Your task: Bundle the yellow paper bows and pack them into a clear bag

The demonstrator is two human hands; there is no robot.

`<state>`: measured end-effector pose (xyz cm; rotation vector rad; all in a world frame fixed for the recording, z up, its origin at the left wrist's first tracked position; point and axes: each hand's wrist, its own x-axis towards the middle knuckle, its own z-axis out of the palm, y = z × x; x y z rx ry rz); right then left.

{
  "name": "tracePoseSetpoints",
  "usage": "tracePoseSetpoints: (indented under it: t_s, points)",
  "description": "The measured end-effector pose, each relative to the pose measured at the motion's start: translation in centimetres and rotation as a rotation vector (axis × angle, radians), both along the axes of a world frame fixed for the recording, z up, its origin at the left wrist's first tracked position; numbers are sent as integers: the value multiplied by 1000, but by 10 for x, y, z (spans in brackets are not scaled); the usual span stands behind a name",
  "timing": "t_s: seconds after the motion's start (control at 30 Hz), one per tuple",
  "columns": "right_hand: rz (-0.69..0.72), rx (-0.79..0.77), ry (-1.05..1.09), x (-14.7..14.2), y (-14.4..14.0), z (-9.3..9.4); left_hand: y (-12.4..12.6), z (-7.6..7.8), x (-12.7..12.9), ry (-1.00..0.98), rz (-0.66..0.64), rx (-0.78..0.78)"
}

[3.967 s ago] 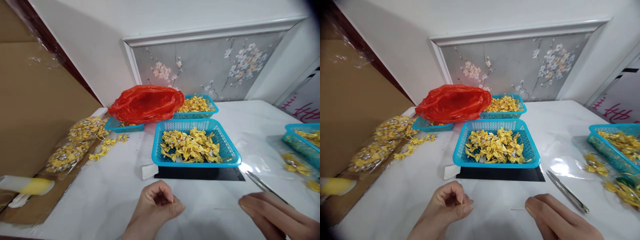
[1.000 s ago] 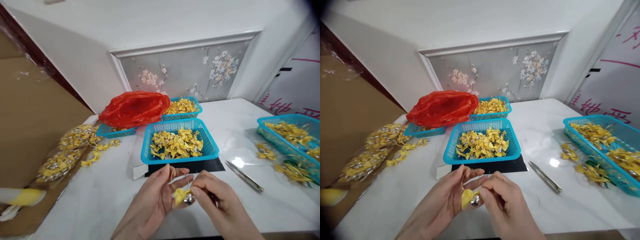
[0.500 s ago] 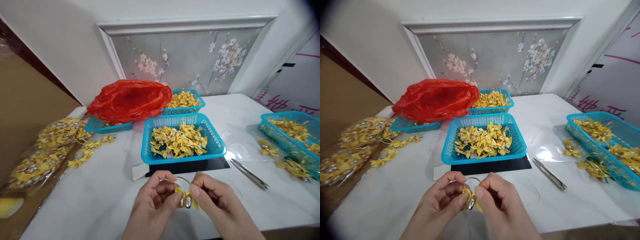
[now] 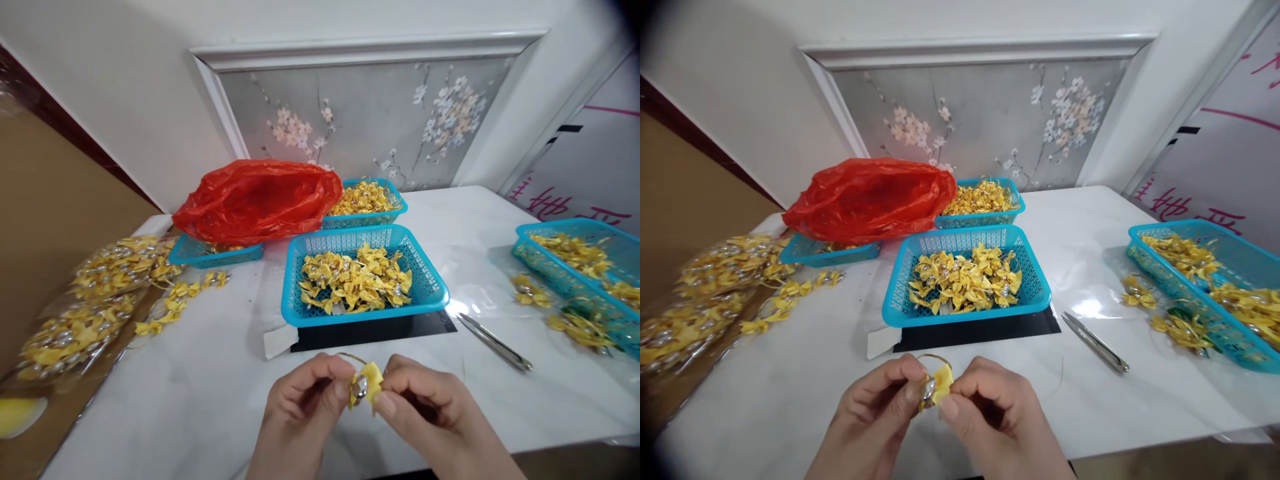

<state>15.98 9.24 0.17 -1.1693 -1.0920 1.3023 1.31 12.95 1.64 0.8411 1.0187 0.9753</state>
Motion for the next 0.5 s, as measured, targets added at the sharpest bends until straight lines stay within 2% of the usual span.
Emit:
tracePoseSetpoints:
  t_s: [0.13, 0.23, 0.37, 0.5]
  points:
    - [-50, 126, -144, -12, -4, -9, -4, -4, 3, -50, -27, 15]
    - [-65, 223, -240, -10, -8, -16, -7, -5, 5, -14, -45, 93]
    - [2, 153, -167, 12, -10, -18, -11, -1, 3, 186, -35, 297]
    - [-27, 129, -122, 29, -10, -9, -13, 3, 2, 318, -21, 460]
